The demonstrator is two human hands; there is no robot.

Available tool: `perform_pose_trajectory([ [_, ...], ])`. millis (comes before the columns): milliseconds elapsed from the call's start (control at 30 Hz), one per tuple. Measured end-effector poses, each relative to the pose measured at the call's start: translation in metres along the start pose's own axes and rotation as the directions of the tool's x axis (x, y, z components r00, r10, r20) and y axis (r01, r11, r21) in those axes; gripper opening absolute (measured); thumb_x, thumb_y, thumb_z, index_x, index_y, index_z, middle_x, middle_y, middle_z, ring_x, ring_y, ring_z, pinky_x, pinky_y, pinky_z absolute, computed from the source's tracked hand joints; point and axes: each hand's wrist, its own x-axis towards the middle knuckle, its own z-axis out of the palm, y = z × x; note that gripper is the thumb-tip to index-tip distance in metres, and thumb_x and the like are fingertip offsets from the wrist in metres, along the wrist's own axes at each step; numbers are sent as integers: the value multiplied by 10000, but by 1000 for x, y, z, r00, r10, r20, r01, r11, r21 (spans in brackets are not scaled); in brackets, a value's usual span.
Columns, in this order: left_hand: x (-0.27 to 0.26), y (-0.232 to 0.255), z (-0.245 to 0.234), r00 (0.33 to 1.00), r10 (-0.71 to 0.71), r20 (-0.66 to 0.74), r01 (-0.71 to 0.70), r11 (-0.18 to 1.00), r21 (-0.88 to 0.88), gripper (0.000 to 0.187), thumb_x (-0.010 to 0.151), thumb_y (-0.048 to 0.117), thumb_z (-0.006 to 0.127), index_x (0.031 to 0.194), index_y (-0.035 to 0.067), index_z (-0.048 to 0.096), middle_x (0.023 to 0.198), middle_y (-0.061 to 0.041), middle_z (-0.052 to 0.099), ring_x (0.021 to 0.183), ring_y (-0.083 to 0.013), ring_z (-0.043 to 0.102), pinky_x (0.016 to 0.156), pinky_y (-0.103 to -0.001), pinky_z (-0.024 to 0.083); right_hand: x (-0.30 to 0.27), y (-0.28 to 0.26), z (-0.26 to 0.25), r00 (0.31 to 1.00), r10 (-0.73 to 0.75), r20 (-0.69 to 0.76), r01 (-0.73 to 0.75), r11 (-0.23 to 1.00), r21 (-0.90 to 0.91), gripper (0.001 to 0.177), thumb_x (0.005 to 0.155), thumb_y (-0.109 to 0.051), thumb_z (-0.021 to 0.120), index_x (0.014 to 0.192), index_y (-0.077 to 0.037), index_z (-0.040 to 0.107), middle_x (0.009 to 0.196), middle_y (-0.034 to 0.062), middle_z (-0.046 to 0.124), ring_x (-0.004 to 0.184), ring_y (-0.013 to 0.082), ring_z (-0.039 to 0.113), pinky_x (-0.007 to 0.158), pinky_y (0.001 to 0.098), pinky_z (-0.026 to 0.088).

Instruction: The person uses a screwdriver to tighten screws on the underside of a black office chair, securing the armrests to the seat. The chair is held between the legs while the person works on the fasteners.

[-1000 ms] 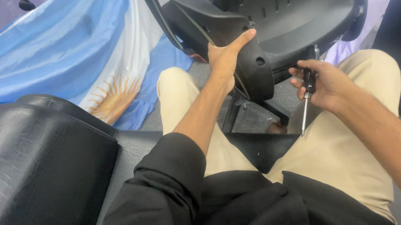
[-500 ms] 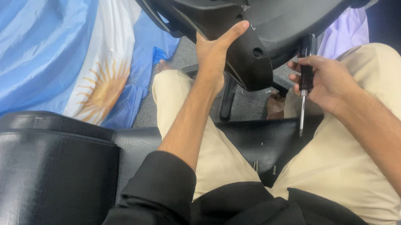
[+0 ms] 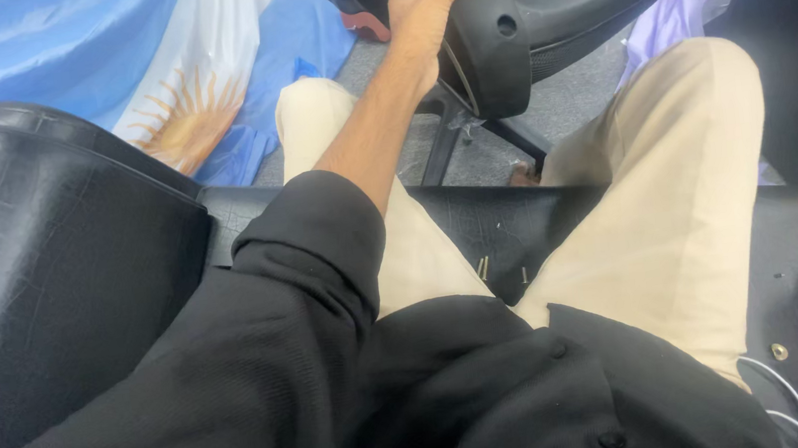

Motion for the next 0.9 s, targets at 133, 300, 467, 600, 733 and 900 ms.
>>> perform_pose_trajectory([
  [133, -2, -6, -4, 997, 70, -33, -68, 997, 40, 1035, 621, 370, 952, 1407, -22, 404, 1286, -197, 614, 1217, -271, 593, 1065, -412, 424, -16, 68, 27, 998, 65, 24, -37, 796, -605, 652, 853, -437, 736, 1339, -15, 628, 1088, 268, 749, 987, 384, 716, 845, 474, 568],
  [300, -2, -4, -2, 1000, 27, 2, -27, 1000, -10, 1096, 561, 420, 927, 1411, -52, 419, 1323, -254, 619, 1245, -348, 618, 1099, -461, 460, -15, 68, 34, 966, 258, 10, -141, 559, -817, 686, 795, -592, 743, 1327, -161, 708, 1099, 200, 766, 1094, 379, 730, 938, 519, 565],
  [467, -3, 0, -1, 999, -38, -23, 39, 999, 28, 1161, 567, 414, 937, 1449, -39, 334, 1370, -256, 555, 1301, -338, 556, 1130, -460, 403, -27, -17, 16, 974, -194, -119, 97, 825, -556, 315, 1053, -318, 765, 1188, -34, 771, 975, 200, 776, 821, 307, 771, 794, 447, 614],
  [600, -6, 2, 2, 997, -61, -54, 65, 995, 81, 1166, 581, 417, 934, 1476, -13, 322, 1410, -230, 511, 1347, -323, 477, 1137, -475, 338, -60, -115, 56, 782, -618, 81, 618, 755, -219, 165, 981, -127, 738, 1137, -77, 759, 1022, 74, 774, 898, 191, 742, 806, 326, 570],
  [733, -6, 3, 3, 1000, -28, -10, 28, 1000, 10, 1160, 529, 424, 930, 1436, -40, 375, 1386, -243, 570, 1331, -340, 540, 1149, -457, 378, -94, -178, 156, 451, -381, 807, 798, 578, -173, 493, 798, -239, 796, 1265, -192, 647, 1201, 58, 655, 1065, 257, 657, 940, 381, 526],
  [900, -2, -2, 3, 998, -27, -62, 31, 998, 58, 1210, 548, 412, 940, 1474, -32, 300, 1421, -244, 509, 1368, -337, 478, 1165, -468, 333, -103, -174, 190, 259, -212, 942, 927, 327, -182, 683, 772, -82, 726, 1413, -205, 526, 1370, 93, 476, 1221, 302, 535, 970, 413, 499],
])
